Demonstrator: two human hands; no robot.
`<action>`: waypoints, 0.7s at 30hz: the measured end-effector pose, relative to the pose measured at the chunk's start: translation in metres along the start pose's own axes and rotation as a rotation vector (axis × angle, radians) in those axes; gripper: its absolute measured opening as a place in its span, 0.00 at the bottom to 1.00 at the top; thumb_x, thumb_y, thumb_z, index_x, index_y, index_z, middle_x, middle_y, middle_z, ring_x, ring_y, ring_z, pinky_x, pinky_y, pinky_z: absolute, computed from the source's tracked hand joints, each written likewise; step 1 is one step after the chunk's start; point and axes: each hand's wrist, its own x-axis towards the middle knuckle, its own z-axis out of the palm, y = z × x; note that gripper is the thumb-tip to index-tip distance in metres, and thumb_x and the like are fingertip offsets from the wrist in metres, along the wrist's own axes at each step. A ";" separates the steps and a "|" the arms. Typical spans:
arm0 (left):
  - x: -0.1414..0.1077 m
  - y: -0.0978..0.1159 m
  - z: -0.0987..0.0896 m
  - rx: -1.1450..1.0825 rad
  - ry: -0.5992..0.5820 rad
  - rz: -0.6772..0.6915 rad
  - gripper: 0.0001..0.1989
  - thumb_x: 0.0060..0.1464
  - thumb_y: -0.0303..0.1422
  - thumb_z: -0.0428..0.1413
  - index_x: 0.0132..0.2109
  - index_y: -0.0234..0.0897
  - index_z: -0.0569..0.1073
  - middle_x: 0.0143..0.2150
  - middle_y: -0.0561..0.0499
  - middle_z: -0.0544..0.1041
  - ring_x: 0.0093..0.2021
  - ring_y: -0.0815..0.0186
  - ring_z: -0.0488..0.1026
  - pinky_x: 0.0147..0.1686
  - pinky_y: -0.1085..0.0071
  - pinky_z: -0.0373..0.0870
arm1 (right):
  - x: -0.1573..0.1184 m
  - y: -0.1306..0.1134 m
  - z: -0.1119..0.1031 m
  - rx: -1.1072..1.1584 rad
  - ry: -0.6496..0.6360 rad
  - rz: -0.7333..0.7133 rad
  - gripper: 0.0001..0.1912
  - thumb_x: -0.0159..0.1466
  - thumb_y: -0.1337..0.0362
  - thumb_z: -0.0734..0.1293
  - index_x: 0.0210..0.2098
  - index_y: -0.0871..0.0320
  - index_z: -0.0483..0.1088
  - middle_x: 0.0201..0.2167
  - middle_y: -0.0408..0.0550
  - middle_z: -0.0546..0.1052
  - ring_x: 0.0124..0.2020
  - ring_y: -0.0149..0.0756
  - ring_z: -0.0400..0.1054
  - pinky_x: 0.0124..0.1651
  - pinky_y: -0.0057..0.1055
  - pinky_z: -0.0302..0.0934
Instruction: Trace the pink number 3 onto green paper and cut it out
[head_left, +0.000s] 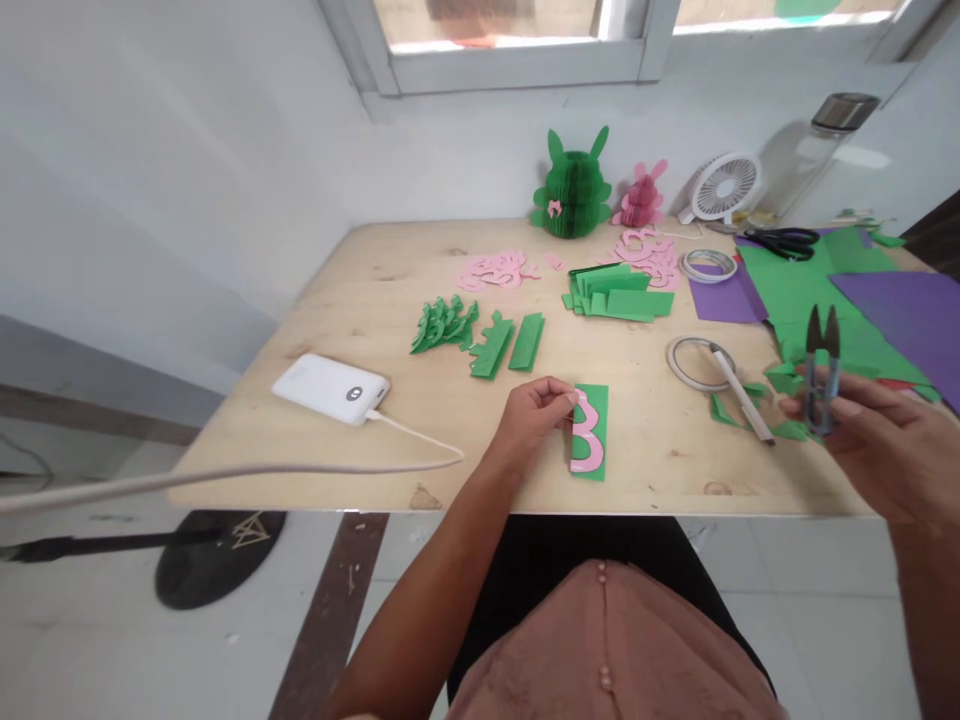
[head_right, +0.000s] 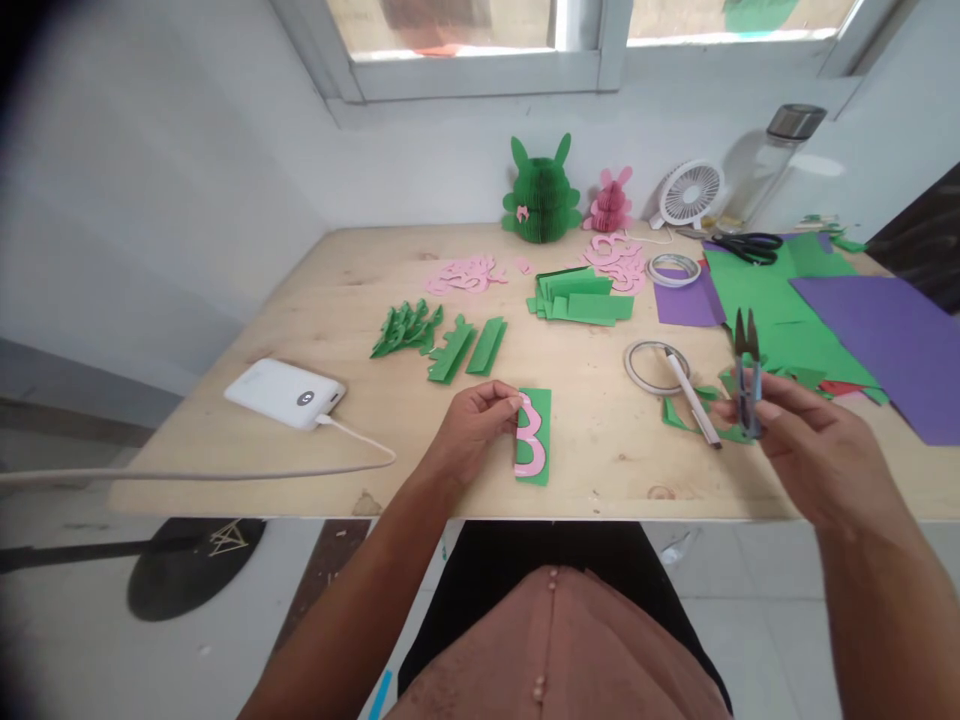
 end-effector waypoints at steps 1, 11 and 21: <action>0.000 0.000 0.000 -0.004 0.001 0.000 0.09 0.42 0.34 0.64 0.27 0.33 0.74 0.24 0.53 0.74 0.25 0.71 0.70 0.27 0.74 0.67 | -0.004 0.003 0.006 0.071 -0.028 0.000 0.18 0.42 0.59 0.79 0.33 0.56 0.79 0.31 0.51 0.78 0.30 0.40 0.72 0.42 0.44 0.63; 0.001 0.000 -0.001 -0.050 0.017 -0.010 0.08 0.41 0.33 0.65 0.28 0.33 0.75 0.24 0.53 0.75 0.25 0.71 0.70 0.27 0.75 0.67 | -0.056 0.030 0.056 0.406 -0.434 0.263 0.17 0.45 0.56 0.78 0.34 0.53 0.78 0.28 0.45 0.75 0.20 0.24 0.57 0.21 0.24 0.55; 0.000 0.000 0.000 -0.081 0.035 0.005 0.08 0.42 0.33 0.65 0.27 0.33 0.74 0.24 0.53 0.75 0.25 0.72 0.70 0.27 0.75 0.67 | -0.077 0.040 0.072 0.344 -0.480 0.287 0.11 0.58 0.55 0.72 0.36 0.53 0.71 0.34 0.47 0.78 0.21 0.25 0.56 0.23 0.23 0.51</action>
